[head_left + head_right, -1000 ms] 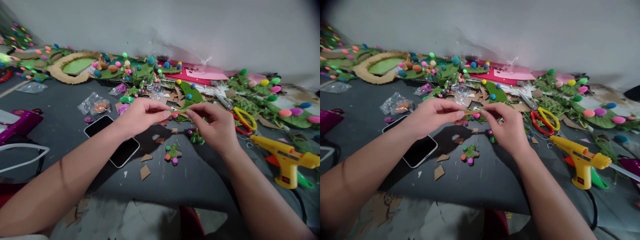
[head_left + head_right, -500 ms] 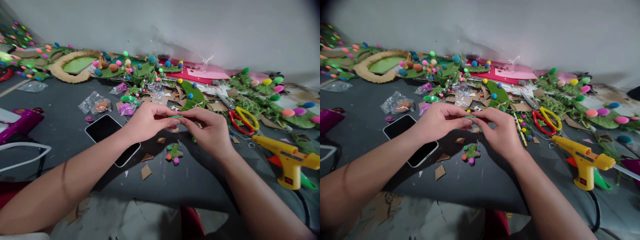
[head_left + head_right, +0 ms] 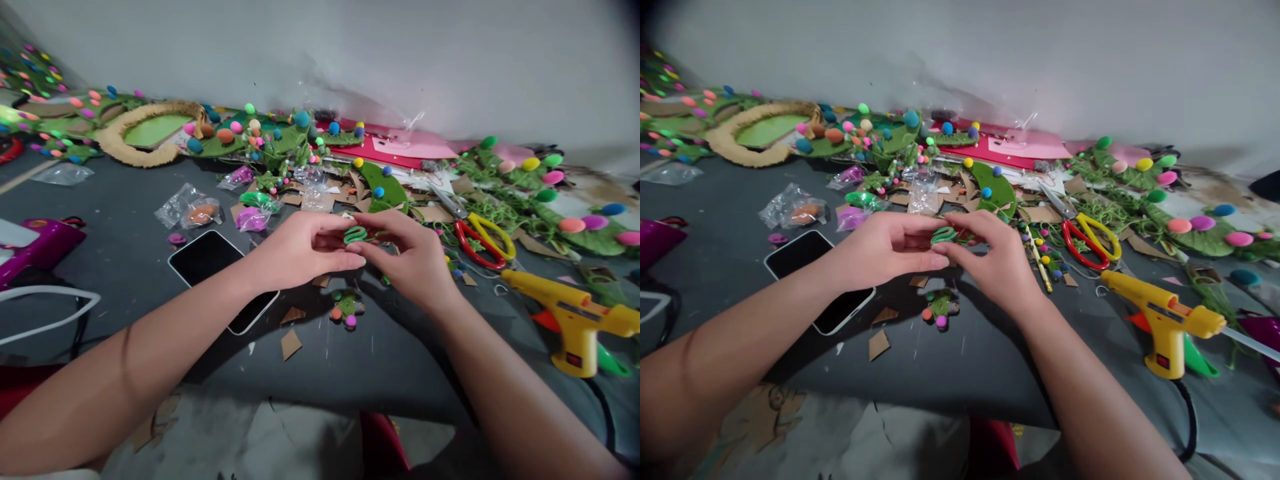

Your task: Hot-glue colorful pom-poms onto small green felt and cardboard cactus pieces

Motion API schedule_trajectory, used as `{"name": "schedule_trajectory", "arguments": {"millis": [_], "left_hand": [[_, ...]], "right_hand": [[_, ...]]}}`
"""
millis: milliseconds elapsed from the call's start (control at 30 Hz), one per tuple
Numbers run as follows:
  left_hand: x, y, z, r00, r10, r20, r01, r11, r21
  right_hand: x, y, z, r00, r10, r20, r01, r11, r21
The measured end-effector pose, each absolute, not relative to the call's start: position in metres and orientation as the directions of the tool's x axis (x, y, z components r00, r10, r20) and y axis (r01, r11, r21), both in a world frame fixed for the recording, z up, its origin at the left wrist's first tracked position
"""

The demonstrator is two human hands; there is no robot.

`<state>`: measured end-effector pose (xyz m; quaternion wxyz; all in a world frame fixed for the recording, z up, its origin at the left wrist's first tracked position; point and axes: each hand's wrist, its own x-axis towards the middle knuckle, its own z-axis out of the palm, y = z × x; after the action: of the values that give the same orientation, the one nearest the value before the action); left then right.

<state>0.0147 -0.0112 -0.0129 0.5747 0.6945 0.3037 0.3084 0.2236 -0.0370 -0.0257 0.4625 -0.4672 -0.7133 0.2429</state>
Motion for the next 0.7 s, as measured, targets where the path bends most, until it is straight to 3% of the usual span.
{"name": "schedule_trajectory", "arguments": {"millis": [300, 433, 567, 700], "left_hand": [[0.015, -0.011, -0.01, 0.476, 0.879, 0.008, 0.217, -0.127, 0.968], [0.012, -0.009, -0.01, 0.511, 0.859, -0.016, 0.165, -0.08, 0.983], [0.014, -0.01, -0.009, 0.579, 0.815, 0.009, 0.04, -0.039, 0.998], [0.017, -0.012, -0.01, 0.577, 0.817, 0.024, 0.094, -0.096, 0.991]], "right_hand": [[0.222, -0.037, -0.023, -0.001, 0.894, 0.448, 0.505, 0.387, -0.772], [0.24, -0.027, -0.025, 0.11, 0.871, 0.478, 0.535, 0.354, -0.767], [0.233, -0.03, -0.024, 0.012, 0.901, 0.435, 0.481, 0.376, -0.792], [0.21, -0.042, -0.024, -0.082, 0.905, 0.417, 0.43, 0.41, -0.805]]}}
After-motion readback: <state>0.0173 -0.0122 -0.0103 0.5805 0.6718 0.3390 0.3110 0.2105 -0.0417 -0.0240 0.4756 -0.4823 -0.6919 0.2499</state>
